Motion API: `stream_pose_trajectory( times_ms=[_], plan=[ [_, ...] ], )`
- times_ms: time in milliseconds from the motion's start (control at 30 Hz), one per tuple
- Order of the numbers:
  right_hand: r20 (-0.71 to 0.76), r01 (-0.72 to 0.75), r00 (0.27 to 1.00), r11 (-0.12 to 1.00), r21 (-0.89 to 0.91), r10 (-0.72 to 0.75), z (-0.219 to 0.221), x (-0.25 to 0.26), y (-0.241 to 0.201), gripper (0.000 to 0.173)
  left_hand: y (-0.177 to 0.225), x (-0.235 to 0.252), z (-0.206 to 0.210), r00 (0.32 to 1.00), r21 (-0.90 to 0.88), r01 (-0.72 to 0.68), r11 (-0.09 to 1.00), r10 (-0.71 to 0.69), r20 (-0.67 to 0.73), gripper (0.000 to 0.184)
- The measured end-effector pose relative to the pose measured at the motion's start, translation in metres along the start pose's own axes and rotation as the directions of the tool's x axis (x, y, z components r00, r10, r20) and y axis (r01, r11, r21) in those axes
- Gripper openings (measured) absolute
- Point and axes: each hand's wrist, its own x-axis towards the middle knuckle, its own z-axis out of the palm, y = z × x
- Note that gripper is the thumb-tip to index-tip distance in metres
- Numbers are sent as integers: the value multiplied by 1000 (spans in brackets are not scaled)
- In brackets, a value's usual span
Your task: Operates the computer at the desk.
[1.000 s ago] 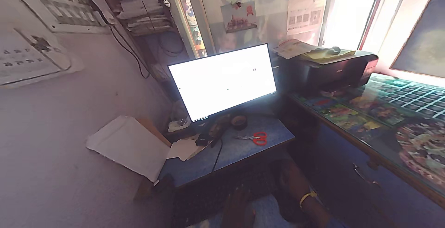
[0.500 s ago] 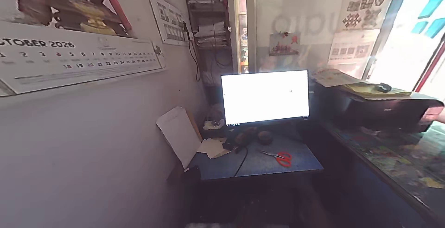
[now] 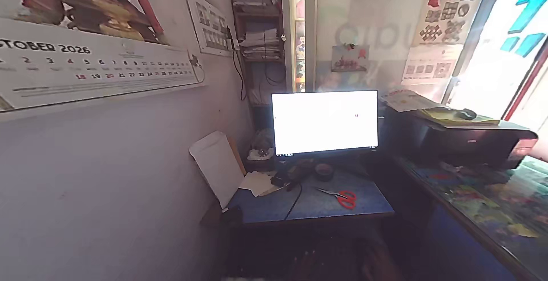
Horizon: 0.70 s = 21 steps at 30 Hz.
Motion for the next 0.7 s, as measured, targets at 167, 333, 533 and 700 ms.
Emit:
stream_pose_trajectory(
  times_ms=[167, 333, 533, 700],
  plan=[
    [25, -4, 1000, 1000, -15, 4, 0, 1, 1, 49, 0, 1, 1, 1000, 16, 1, 1000, -1, -1, 58],
    [-20, 23, 1000, 999, -23, -24, 3, 2, 3, 48, 15, 0, -15, 998, 8, 60, 998, -60, 5, 62],
    [-33, 36, 999, 999, -25, -37, 6, 2, 4, 47, 18, 0, -20, 997, 2, 71, 998, -71, 10, 63],
    [34, -12, 999, 1000, -26, 13, 3, 1, 2, 49, 1, -1, 3, 999, 12, 32, 999, -32, -43, 62]
  ],
)
